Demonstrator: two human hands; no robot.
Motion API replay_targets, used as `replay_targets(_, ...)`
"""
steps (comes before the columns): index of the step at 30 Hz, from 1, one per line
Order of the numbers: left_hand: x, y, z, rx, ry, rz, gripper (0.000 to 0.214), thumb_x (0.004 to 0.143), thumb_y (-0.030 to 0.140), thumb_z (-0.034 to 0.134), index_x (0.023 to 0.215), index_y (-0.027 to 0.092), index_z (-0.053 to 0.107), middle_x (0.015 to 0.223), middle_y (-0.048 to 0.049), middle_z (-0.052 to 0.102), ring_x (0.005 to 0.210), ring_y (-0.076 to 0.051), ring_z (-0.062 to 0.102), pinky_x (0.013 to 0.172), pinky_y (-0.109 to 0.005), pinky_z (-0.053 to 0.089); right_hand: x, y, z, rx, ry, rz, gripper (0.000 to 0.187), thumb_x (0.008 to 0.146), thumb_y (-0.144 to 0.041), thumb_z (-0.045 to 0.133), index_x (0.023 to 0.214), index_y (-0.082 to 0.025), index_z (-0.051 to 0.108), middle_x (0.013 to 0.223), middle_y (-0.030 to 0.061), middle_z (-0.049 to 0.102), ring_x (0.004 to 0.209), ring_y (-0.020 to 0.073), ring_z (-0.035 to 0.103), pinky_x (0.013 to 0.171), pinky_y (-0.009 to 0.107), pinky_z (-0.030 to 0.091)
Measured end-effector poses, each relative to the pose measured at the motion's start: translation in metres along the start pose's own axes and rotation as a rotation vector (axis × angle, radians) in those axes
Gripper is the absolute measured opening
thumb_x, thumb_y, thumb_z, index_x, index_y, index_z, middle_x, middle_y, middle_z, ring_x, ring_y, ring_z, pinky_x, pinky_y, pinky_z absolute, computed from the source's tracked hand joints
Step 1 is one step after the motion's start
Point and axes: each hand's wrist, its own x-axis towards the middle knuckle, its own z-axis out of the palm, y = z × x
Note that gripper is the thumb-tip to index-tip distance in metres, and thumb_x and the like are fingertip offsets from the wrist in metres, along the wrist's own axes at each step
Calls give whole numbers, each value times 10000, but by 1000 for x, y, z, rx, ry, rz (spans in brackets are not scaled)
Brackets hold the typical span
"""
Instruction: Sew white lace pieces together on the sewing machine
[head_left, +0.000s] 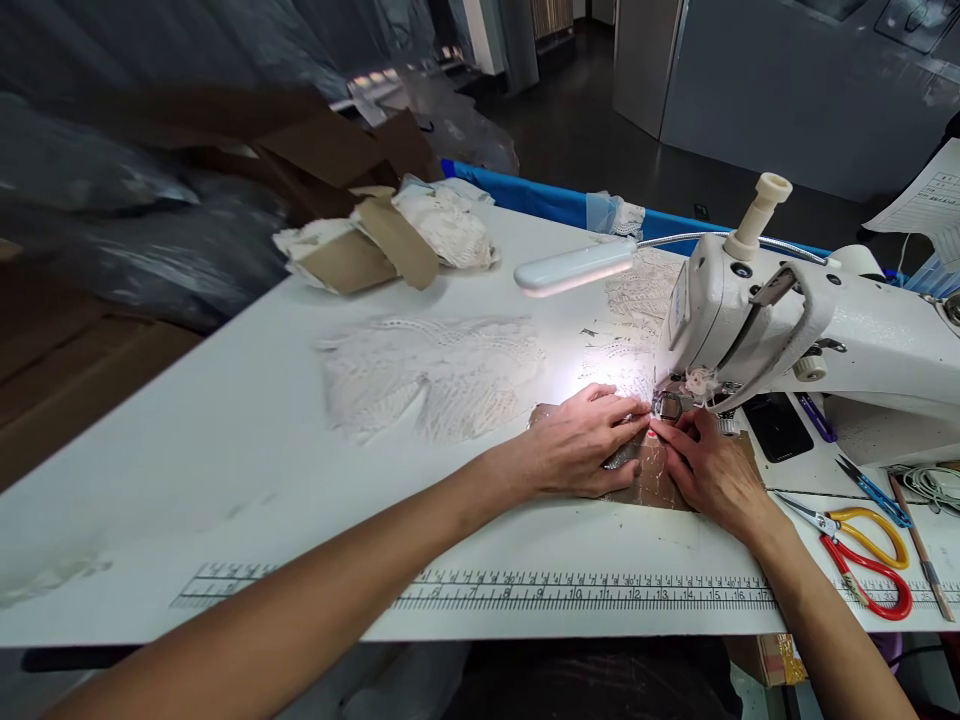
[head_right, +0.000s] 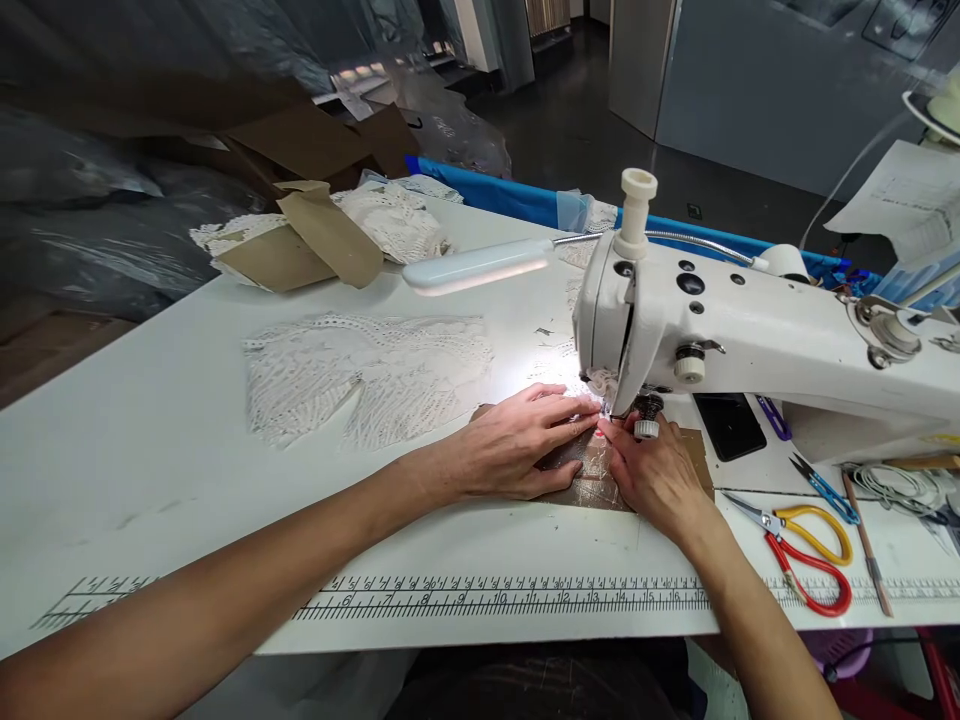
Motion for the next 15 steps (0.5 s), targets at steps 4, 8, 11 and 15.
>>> replay_targets(4,2,0,-1,12,14,-1,295,905,319,455,1071,133,613,1170,-132,652,976,-242,630,937,-440,504,1,-1,-1,16,-16,32,409,949,-270,540,1355,-268,589,1094,134,595,861,229,609,751,364,572)
replay_targets(8,3,0,-1,10,4,-7,330,924,343,451,1133,132,594,1187,-140,650,1009,-245,622,968,-445,482,-2,3,-6,114,-15,109,371,960,-301,521,1313,-256,624,1126,137,588,867,217,648,779,364,581)
replay_targets(11,3,-2,-2,7,-14,-24,382,931,384,445,1194,141,577,1191,-135,652,1029,-246,615,984,-437,467,-3,7,-14,236,30,117,337,979,-344,469,1207,-217,683,1118,126,636,939,227,660,849,378,570)
replay_targets(15,3,-4,-2,-5,-42,-47,462,924,419,435,1260,126,558,1193,-143,647,1046,-264,606,1008,-459,447,4,14,-20,416,57,160,360,995,-375,399,1049,-203,710,994,90,688,956,218,656,842,347,554)
